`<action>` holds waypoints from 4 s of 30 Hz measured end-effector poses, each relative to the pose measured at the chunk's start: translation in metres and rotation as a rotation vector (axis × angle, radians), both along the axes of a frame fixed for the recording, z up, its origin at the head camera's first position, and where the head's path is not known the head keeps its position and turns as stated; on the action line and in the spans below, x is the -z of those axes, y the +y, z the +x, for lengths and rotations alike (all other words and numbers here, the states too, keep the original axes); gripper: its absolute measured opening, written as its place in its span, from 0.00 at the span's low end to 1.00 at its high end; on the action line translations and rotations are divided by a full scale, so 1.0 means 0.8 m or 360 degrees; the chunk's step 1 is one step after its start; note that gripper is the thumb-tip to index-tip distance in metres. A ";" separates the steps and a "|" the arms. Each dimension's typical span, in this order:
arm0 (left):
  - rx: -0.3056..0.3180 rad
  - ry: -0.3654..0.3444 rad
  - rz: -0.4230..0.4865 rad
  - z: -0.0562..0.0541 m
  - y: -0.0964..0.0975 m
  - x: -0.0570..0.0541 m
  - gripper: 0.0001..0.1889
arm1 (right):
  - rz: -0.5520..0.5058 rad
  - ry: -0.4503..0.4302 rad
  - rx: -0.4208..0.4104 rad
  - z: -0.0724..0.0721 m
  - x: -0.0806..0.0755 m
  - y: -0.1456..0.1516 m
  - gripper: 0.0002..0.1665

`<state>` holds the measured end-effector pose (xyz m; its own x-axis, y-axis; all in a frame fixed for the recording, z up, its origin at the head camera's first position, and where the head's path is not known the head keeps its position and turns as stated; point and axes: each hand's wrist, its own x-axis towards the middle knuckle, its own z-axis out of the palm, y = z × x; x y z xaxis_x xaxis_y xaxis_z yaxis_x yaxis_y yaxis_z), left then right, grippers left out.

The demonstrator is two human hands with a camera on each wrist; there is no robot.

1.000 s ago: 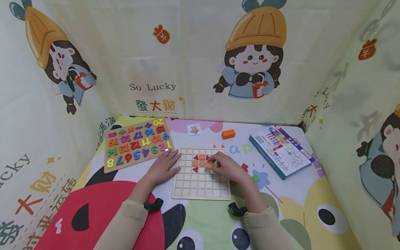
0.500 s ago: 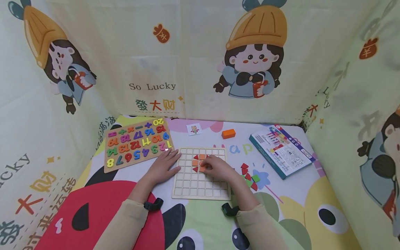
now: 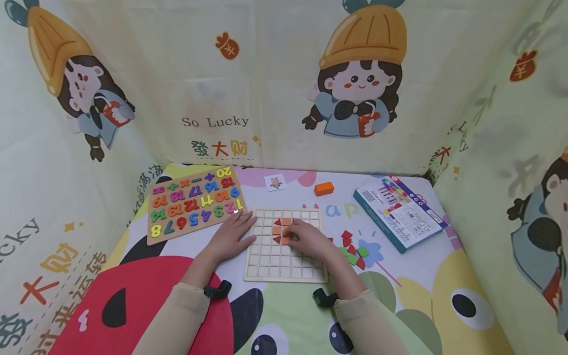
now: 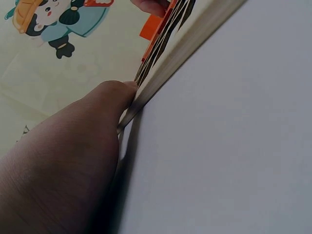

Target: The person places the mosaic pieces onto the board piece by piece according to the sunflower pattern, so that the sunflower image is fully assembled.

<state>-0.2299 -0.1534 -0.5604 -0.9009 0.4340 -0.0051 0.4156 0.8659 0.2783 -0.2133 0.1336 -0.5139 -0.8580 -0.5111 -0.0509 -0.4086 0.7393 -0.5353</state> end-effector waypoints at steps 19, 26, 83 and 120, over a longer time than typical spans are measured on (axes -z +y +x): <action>-0.0006 -0.0032 0.0000 -0.002 0.001 -0.001 0.38 | -0.0058 -0.0200 0.0363 0.014 -0.033 0.143 0.16; -0.0012 -0.0045 -0.0001 -0.002 0.001 -0.001 0.38 | 0.0014 -0.0334 0.0338 0.026 -0.023 0.186 0.15; -0.0019 -0.0033 0.0023 0.002 0.001 -0.006 0.38 | 0.0083 -0.0280 0.0431 0.025 -0.022 0.136 0.15; 0.0004 -0.0019 0.0028 0.002 0.001 -0.008 0.37 | 0.0073 -0.0209 0.0346 0.006 -0.002 0.020 0.11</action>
